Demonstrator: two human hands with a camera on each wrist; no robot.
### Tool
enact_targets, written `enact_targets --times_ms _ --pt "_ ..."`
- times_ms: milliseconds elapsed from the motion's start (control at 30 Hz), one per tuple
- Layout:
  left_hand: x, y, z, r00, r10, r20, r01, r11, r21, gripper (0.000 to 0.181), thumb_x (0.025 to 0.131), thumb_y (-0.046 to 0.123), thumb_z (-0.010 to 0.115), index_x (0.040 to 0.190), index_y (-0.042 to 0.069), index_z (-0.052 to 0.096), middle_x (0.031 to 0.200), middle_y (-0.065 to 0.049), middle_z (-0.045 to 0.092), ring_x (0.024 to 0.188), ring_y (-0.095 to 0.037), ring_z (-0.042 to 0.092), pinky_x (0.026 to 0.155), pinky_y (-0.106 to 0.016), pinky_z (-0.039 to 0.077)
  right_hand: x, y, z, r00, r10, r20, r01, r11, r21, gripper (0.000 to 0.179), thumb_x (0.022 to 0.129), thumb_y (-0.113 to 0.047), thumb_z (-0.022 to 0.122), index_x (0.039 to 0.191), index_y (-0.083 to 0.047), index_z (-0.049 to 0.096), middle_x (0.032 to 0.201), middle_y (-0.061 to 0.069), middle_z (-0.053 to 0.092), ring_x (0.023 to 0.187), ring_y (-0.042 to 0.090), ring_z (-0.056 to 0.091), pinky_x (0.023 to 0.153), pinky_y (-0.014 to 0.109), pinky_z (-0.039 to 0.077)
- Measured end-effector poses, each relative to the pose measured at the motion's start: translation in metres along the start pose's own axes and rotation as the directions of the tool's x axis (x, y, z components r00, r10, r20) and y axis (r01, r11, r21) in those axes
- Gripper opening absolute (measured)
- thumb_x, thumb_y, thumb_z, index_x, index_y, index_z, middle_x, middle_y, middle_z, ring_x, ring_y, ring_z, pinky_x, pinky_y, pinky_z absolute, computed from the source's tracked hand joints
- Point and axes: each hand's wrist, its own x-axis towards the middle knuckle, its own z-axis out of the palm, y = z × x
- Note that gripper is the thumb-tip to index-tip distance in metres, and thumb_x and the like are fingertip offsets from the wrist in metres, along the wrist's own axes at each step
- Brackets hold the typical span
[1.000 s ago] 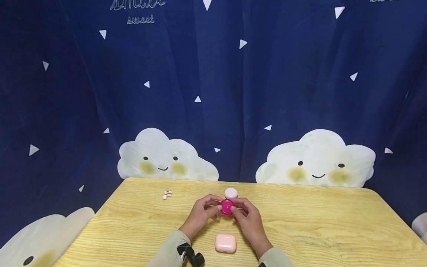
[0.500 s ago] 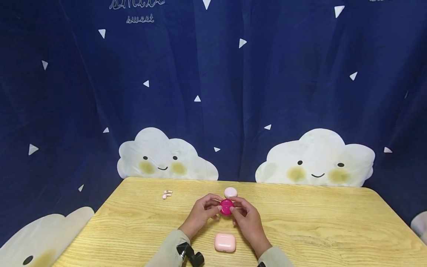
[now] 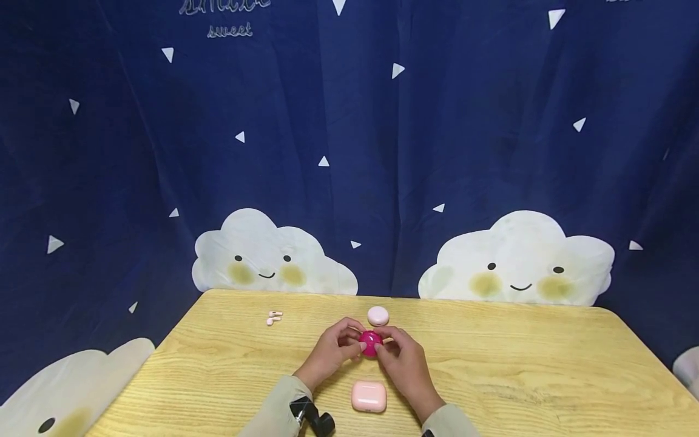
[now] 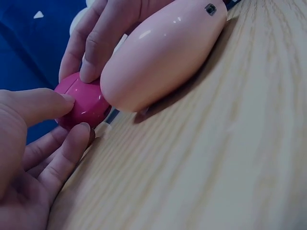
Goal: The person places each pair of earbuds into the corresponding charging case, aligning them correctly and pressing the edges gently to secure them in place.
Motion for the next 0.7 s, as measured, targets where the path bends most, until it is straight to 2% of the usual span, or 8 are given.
enact_targets --times_ms 300,533,700 --pt "0.0001 -0.0022 0.0006 0.999 0.050 -0.008 -0.049 0.992 0.113 0.025 0.083 -0.001 0.071 0.104 0.009 0.062 0.091 -0.009 0.069 0.081 -0.013 0.061 0.064 -0.021 0.052 0.0008 0.0014 0.0001 1.000 0.027 0.002 -0.027 0.999 -0.028 0.024 0.083 -0.004 0.074 0.103 -0.017 0.071 0.096 -0.002 0.070 0.081 0.011 0.064 0.072 0.024 0.052" --pt "0.0012 -0.0040 0.0003 0.995 0.095 -0.022 -0.089 0.976 0.198 0.023 0.083 0.004 0.073 0.103 0.011 0.065 0.092 -0.006 0.068 0.084 -0.014 0.062 0.079 -0.027 0.051 0.0018 0.0012 -0.0001 0.998 0.055 -0.006 -0.056 0.996 -0.063 0.023 0.083 -0.007 0.074 0.105 -0.015 0.072 0.098 -0.003 0.069 0.086 0.011 0.064 0.077 0.024 0.052" --pt "-0.0014 0.0035 0.0038 0.993 0.106 -0.049 -0.091 0.967 0.238 0.022 0.083 0.001 0.072 0.104 0.004 0.065 0.090 -0.009 0.066 0.083 -0.018 0.060 0.078 -0.028 0.050 0.0023 0.0014 -0.0001 0.996 0.084 -0.012 -0.084 0.991 -0.105 0.023 0.084 -0.009 0.075 0.106 -0.015 0.072 0.099 -0.002 0.068 0.089 0.012 0.063 0.079 0.025 0.052"
